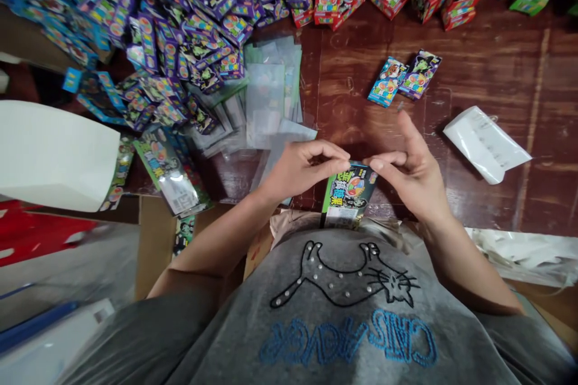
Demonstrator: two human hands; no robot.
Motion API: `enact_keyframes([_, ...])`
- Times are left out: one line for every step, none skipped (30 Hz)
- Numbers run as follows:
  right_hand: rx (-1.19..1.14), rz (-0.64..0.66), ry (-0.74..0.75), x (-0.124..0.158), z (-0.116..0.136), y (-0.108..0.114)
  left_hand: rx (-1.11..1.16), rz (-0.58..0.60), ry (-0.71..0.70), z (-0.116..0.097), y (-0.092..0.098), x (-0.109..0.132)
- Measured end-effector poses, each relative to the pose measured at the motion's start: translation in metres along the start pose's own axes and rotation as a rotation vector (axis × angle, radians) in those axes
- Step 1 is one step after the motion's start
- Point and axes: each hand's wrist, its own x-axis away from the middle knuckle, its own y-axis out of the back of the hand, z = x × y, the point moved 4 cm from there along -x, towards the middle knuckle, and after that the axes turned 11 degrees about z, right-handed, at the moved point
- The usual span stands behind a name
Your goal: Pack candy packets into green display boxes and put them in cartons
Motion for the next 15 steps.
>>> enact_keyframes([0.01,0.033,0.005,0.003,0.003,0.002,0.023,0.011,-0.025,0.002,-0.001,0.001])
enact_keyframes([0.03,0.061,0.027,0.005,0.007,0.005,0.036,0.008,-0.043,0.004,-0.002,0.002])
enact_keyframes([0.07,0.077,0.062,0.006,0.014,0.008,0.039,-0.005,-0.055,0.006,-0.003,0.003])
enact_keyframes([0.13,0.079,0.11,0.006,0.022,0.013,0.036,-0.019,-0.062,0.009,-0.004,0.003])
enact_keyframes([0.208,0.08,0.162,0.004,0.031,0.017,0.029,-0.029,-0.066,0.01,-0.005,0.002])
enact_keyframes([0.297,0.095,0.207,0.0,0.04,0.02,0.021,-0.029,-0.066,0.011,-0.007,0.002])
enact_keyframes([0.389,0.136,0.236,-0.005,0.048,0.021,0.011,-0.025,-0.066,0.011,-0.009,0.001])
enact_keyframes([0.473,0.205,0.252,-0.01,0.055,0.02,0.001,-0.02,-0.068,0.011,-0.01,0.0])
enact_keyframes([0.545,0.292,0.254,-0.016,0.06,0.018,-0.01,-0.016,-0.07,0.01,-0.01,0.0])
enact_keyframes([0.608,0.37,0.247,-0.022,0.062,0.014,-0.019,-0.013,-0.074,0.008,-0.011,0.0])
enact_keyframes([0.667,0.423,0.233,-0.027,0.064,0.011,-0.026,-0.015,-0.08,0.006,-0.01,0.0])
enact_keyframes([0.722,0.444,0.22,-0.032,0.064,0.009,-0.029,-0.019,-0.087,0.005,-0.009,0.001])
enact_keyframes([0.77,0.44,0.208,-0.035,0.064,0.006,-0.026,-0.027,-0.09,0.005,-0.008,0.002])
enact_keyframes([0.807,0.42,0.203,-0.038,0.063,0.004,-0.021,-0.036,-0.091,0.005,-0.007,0.004])
enact_keyframes([0.832,0.394,0.209,-0.039,0.064,0.002,-0.012,-0.045,-0.089,0.005,-0.006,0.006])
